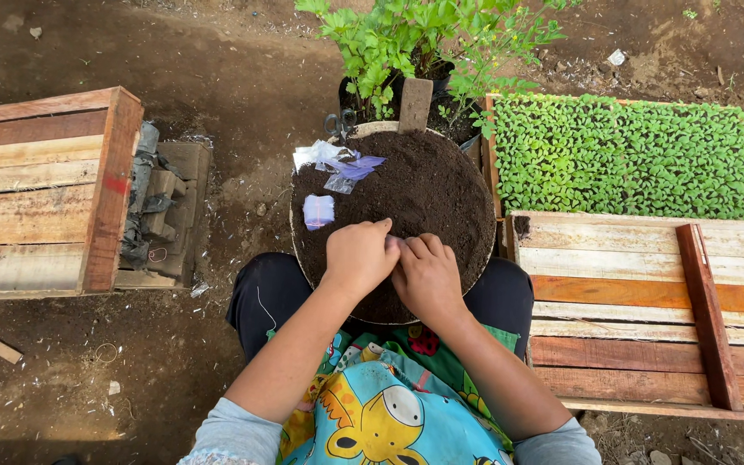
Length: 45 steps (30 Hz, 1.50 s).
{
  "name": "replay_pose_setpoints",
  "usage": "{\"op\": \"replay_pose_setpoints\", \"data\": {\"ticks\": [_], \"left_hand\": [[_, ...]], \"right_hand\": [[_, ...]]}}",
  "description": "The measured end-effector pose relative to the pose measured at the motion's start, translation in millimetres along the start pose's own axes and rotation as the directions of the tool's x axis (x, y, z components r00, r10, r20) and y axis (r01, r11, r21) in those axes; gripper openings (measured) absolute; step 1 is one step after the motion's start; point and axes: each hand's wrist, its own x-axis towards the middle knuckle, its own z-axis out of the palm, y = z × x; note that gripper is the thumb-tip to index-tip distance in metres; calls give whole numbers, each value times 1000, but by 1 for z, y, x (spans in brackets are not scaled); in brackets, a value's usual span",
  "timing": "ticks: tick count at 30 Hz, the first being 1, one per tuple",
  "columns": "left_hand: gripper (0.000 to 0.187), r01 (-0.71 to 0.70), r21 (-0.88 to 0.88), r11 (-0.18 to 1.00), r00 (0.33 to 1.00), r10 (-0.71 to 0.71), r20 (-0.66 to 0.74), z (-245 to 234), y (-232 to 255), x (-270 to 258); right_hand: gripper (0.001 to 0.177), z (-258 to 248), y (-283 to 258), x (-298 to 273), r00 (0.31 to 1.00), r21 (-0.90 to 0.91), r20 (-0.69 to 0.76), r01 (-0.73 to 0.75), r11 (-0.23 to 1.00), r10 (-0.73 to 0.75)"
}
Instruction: The person sits and repeatedly scoops soil from a round tray, mixes it with small items from packets, and rolls the mixture into compact balls. They place each finished soil ball into a wooden seedling tray to the right.
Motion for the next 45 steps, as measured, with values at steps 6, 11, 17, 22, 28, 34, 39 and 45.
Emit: {"op": "replay_pose_setpoints", "data": {"ticks": [6,11,17,22,28,34,39,45], "left_hand": [[11,181,-107,978,983,-183,-8,-38,-17,15],[10,200,-46,979,980,-200,23,-21,-44,24],[17,90,-48,995,996,-89,25,-1,-39,27],[19,-2,-48,999,1000,3,29,14,-34,36],[11,-94,-60,994,996,95,1,-7,-4,40],[2,-149,-90,985,987,142,-79,-2,6,52],[2,-162,-57,985,970,148,-193,15,8,59],[5,-112,-78,991,980,97,-176,17,16,65]], "right_hand": [[54,5,14,13,970,131,-214,145,981,-115],[51,46,49,43,959,238,-249,196,951,-135],[45,82,90,71,990,463,-133,16,886,52],[33,89,104,56,916,577,11,-333,746,400],[24,103,97,38,742,791,85,-456,408,664],[49,57,78,64,596,849,521,-289,-441,611],[54,83,118,85,706,574,575,12,-819,413],[46,23,72,120,712,890,371,-89,-448,596]]}}
